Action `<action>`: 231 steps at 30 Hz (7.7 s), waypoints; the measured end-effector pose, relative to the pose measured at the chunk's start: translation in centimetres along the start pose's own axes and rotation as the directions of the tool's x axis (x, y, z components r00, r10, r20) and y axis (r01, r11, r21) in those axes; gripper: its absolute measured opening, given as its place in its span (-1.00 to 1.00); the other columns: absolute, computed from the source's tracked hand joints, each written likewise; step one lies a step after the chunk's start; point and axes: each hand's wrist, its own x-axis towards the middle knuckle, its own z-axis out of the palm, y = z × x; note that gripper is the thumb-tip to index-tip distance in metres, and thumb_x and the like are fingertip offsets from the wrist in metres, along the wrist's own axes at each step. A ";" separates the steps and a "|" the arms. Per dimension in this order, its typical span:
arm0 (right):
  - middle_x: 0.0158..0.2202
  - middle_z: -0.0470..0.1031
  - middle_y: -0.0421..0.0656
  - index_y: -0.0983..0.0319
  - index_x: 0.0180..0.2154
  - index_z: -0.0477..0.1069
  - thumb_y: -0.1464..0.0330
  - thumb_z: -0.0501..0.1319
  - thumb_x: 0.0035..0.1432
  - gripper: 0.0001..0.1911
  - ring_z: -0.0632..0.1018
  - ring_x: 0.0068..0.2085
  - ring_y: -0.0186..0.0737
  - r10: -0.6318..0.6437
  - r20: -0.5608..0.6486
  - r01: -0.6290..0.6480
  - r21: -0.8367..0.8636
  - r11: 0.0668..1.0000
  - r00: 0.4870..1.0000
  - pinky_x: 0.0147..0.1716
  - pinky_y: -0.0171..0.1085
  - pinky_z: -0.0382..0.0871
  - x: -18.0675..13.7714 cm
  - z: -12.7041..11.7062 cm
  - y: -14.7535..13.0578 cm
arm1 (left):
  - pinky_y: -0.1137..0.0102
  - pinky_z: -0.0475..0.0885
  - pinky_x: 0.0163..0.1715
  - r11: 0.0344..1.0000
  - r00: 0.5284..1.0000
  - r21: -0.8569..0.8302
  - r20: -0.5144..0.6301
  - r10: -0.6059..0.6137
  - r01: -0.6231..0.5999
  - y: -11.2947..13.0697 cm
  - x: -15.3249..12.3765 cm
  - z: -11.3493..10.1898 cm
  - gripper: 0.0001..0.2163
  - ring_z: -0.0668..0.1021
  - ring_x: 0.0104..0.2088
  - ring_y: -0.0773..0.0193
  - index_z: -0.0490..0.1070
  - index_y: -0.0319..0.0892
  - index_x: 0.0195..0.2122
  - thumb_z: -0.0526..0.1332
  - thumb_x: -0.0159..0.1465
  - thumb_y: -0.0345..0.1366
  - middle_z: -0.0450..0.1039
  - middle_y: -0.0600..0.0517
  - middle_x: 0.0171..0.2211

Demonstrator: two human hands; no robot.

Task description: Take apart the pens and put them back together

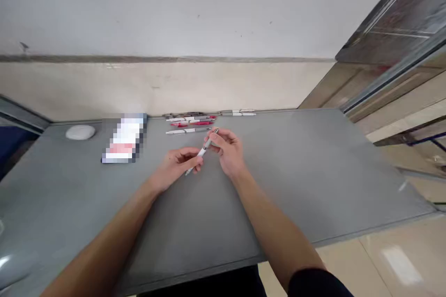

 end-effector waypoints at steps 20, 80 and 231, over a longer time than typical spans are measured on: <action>-0.33 0.54 -0.29 0.08 -0.29 0.54 0.28 0.36 -0.01 -0.83 0.56 -0.34 -0.36 0.033 0.049 -0.029 -0.082 0.996 0.998 -0.33 -0.29 0.53 -0.4 -0.2 -0.6 | 0.44 0.37 -0.38 0.998 0.990 -0.037 0.137 -0.042 0.048 0.9 -0.5 0.5 -0.67 0.46 -0.45 0.36 0.48 -0.24 -0.33 0.12 0.32 -0.06 0.44 0.02 -0.45; -0.01 0.56 -0.22 0.01 -0.03 0.49 0.27 -0.07 0.33 -0.61 0.52 -0.09 -0.15 0.212 0.508 0.523 -0.613 -0.592 0.835 -0.48 -0.26 0.18 7.6 -2.5 -4.4 | 0.24 0.47 -0.07 0.842 0.985 -0.518 0.009 -0.175 0.154 -0.1 0.0 -1.5 -0.69 0.62 -0.21 0.20 0.39 -0.18 -0.03 0.32 0.21 -0.28 0.57 -0.14 -0.12; -0.21 0.51 -0.27 0.07 -0.32 0.54 0.24 0.38 -0.04 -0.82 0.51 -0.34 -0.39 0.198 0.009 -0.191 -0.235 0.953 0.980 -0.33 -0.28 0.53 0.6 -3.3 -2.1 | 0.09 0.51 -0.04 0.728 0.979 -0.685 -0.127 -0.158 0.028 0.4 0.4 -1.5 -0.86 0.57 -0.28 0.31 0.48 -0.18 -0.18 0.28 0.22 -0.42 0.50 0.05 -0.25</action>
